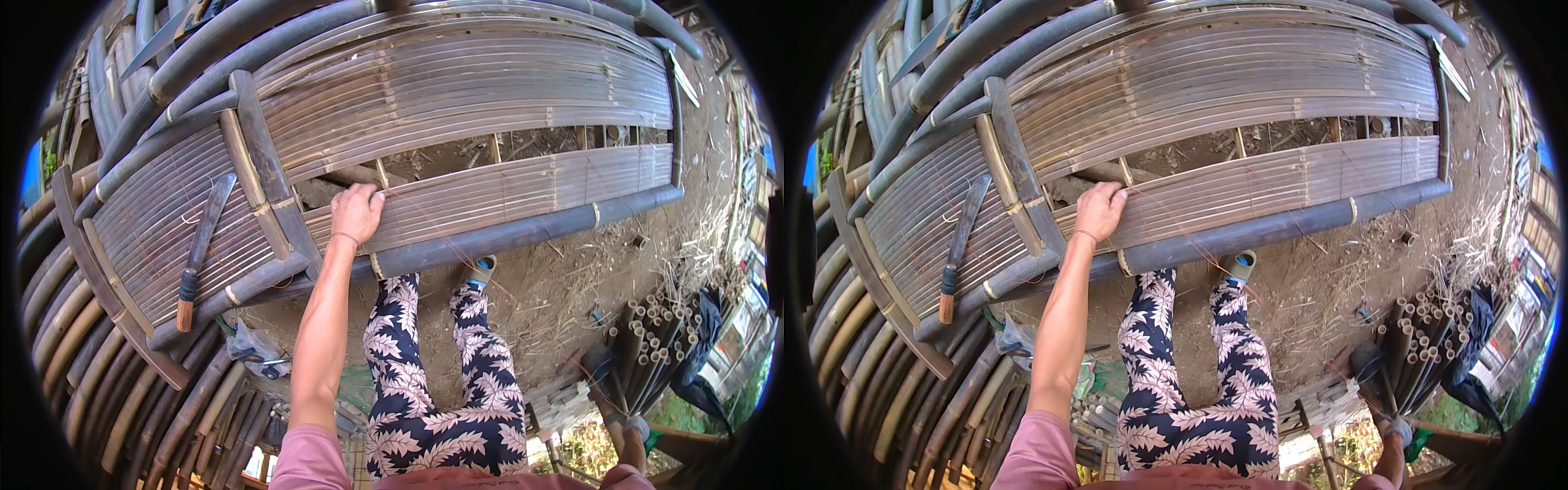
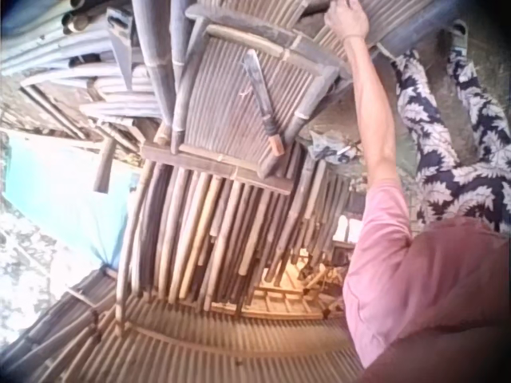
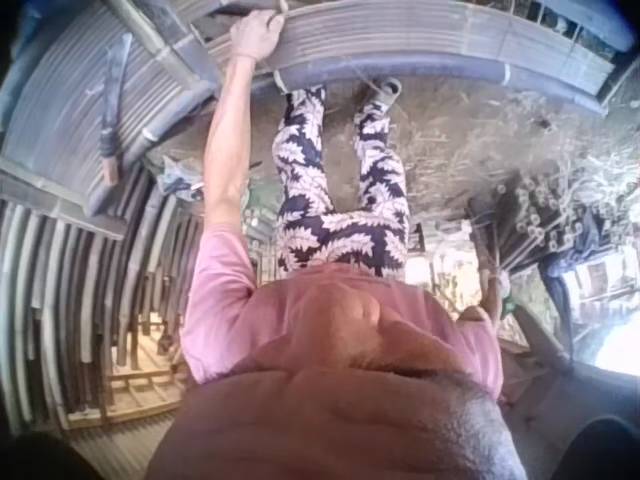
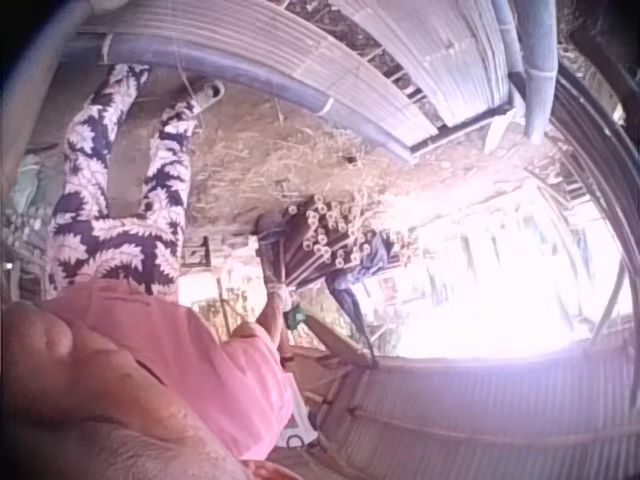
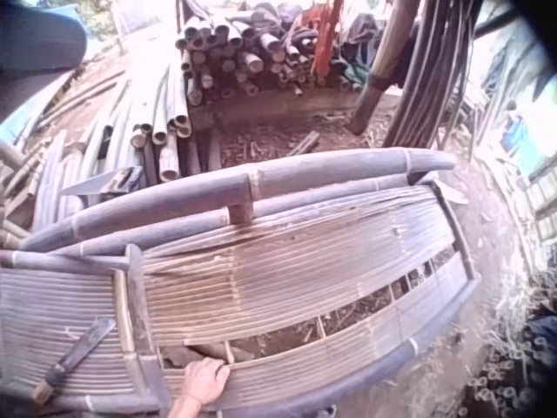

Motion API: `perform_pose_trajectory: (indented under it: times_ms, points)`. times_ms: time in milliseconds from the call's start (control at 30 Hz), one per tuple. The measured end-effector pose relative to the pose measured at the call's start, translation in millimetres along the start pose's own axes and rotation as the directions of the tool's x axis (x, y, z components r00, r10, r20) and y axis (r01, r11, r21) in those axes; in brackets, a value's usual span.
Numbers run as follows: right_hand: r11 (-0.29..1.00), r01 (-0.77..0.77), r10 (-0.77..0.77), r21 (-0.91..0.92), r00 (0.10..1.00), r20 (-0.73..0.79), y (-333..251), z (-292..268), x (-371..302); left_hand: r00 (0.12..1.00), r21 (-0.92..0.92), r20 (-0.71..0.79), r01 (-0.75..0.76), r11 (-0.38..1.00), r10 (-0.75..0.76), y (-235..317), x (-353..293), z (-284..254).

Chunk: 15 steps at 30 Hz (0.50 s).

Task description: The person ties pieces of bamboo together with string by hand to assemble a structure, using a gloved hand to position the materials.

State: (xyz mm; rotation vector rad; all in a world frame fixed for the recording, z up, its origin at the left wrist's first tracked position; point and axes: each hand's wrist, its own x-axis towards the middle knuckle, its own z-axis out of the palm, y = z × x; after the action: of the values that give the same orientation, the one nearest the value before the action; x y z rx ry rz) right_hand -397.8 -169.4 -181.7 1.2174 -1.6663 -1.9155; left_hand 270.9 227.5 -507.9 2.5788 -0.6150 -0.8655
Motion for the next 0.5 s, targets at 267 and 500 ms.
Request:
perform_pose_trajectory:
  times_ms: [267, 500]
  points:
    - [0.21, 0.978, -0.484, 0.006, 0.109, -0.868, -354, -205, -245, 0.992, -0.137, 0.124, 0.011, 0.99, 0.006, 7, 18, 18]
    - [0.101, 0.981, -0.537, -0.164, -0.085, -0.839, -486, -263, -396, 0.994, -0.213, 0.105, 0.017, 0.977, 0.005, 1, 20, 24]
